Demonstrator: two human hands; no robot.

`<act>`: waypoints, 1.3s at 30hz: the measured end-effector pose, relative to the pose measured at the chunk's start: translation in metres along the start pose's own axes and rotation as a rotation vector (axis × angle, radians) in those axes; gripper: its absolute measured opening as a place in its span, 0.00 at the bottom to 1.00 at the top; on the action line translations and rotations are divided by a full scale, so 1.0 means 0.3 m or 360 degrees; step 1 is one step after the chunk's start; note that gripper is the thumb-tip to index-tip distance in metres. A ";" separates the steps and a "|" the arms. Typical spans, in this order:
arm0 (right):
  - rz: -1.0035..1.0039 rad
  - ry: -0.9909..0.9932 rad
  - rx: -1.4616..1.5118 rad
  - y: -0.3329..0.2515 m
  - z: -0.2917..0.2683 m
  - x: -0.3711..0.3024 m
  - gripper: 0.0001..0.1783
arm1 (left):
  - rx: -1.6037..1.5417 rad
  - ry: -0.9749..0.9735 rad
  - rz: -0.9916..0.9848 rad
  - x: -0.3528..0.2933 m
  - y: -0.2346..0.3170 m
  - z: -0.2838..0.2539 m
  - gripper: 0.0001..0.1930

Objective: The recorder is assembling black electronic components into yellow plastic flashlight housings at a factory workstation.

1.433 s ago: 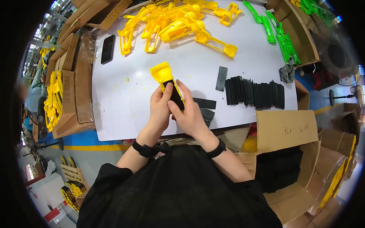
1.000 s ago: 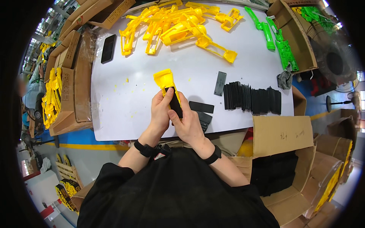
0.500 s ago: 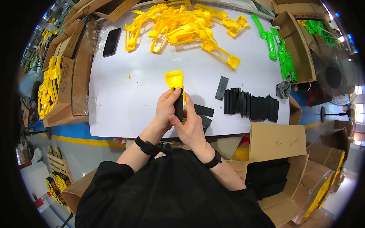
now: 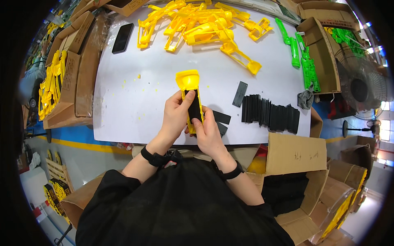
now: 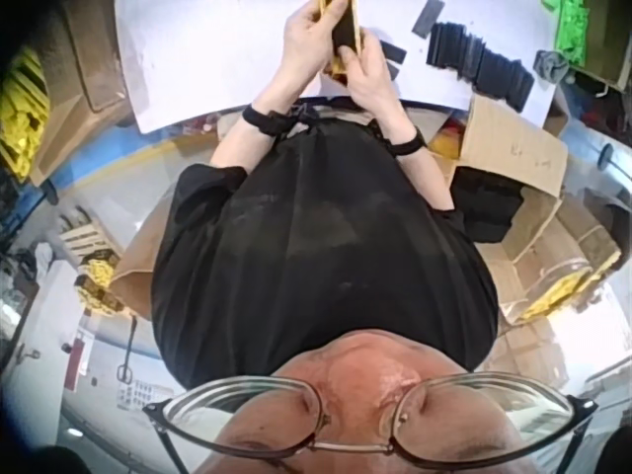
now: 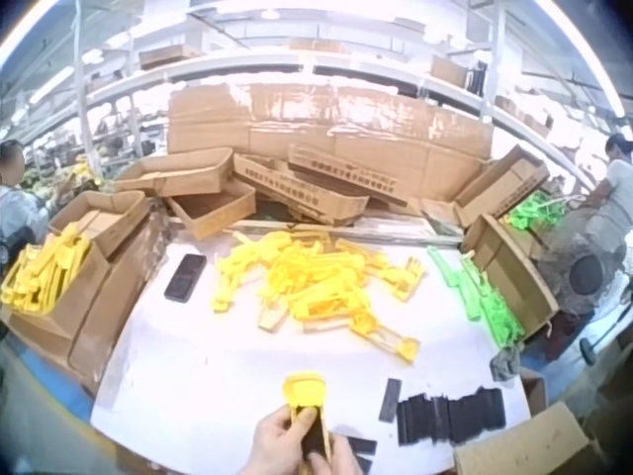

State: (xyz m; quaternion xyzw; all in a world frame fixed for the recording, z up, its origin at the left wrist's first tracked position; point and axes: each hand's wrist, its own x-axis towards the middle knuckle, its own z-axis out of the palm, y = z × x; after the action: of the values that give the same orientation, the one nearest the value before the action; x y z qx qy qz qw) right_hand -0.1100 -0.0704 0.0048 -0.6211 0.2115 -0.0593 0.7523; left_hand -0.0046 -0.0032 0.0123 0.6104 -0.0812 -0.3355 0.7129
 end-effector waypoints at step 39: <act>-0.0585 0.0519 -0.0105 0.037 0.030 0.067 0.10 | -0.0083 -0.0069 0.0266 0.024 -0.009 0.046 0.17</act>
State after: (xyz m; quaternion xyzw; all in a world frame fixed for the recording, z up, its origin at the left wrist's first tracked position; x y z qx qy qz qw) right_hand -0.0902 -0.0669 -0.0095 -0.6555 0.2154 -0.2878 0.6641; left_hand -0.0075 -0.0186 0.0110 0.5753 -0.1385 -0.2901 0.7521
